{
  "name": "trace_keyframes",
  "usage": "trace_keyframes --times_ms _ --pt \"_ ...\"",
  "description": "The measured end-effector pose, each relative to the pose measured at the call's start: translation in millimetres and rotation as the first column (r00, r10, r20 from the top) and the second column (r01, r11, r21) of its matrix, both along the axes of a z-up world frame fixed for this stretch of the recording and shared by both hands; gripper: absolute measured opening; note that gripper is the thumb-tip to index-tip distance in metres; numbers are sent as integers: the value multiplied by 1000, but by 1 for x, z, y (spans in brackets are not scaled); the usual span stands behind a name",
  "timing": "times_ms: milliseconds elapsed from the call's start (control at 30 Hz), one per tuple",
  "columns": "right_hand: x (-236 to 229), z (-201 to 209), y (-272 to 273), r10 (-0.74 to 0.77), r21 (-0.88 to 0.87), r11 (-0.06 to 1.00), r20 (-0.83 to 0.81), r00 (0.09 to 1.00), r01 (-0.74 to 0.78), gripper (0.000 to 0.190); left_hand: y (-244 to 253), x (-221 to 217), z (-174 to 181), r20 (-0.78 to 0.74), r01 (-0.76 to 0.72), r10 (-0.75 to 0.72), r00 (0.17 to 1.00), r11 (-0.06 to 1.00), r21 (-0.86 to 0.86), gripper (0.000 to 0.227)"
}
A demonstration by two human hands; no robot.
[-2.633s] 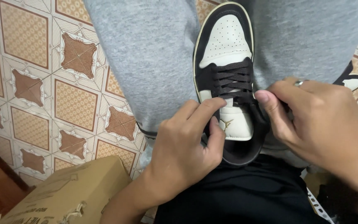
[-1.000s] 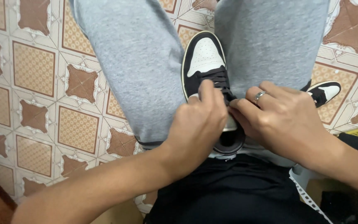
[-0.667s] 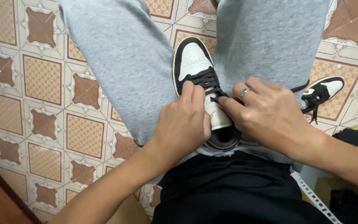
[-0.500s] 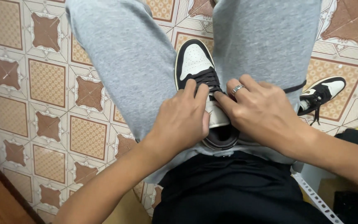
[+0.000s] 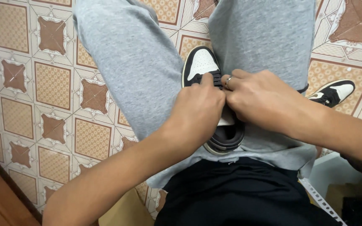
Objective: Threading and adjusting laces on a high-top sneaker while sitting on the floor.
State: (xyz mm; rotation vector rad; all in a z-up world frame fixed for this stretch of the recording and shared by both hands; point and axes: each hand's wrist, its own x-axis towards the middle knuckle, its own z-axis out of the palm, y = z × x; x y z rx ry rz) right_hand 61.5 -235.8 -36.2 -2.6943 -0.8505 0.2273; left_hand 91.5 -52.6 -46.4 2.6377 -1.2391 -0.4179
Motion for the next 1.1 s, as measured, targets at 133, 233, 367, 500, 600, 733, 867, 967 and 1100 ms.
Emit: trace_keyframes --times_ms 133,233,367,500,600,733,867,967,1100 --pt "-8 -5 -2 50 -47 998 154 987 -44 15 2 7 1 -20 52 -52 998 998 -22 13" --pt "-12 -2 -3 45 -26 999 211 976 -41 23 17 7 6 -128 -22 0 992 986 -166 19" --pt "-17 3 -1 -21 -33 999 173 985 27 16 25 8 21 -467 -211 126 875 968 -135 17" --pt "-22 10 2 -59 -65 996 62 996 63 16 35 13 28 -589 -209 96 803 970 -127 14" --pt "-24 14 2 -57 -79 995 63 996 62 16 37 13 29 -438 -97 25 899 985 -144 23" --pt "-25 17 -2 -107 -36 994 -28 994 106 10 31 1 15 29 87 -88 996 996 6 40" --pt "-23 26 -1 -118 -62 991 -56 991 115 14 4 -4 10 156 105 -136 978 977 187 19" --pt "-20 32 -5 -157 -64 987 -155 975 149 16 -14 16 21 -70 333 -332 941 863 379 9" --pt "-16 37 -12 -169 -49 986 -174 970 162 19 -17 44 32 -255 406 -333 908 852 331 16"
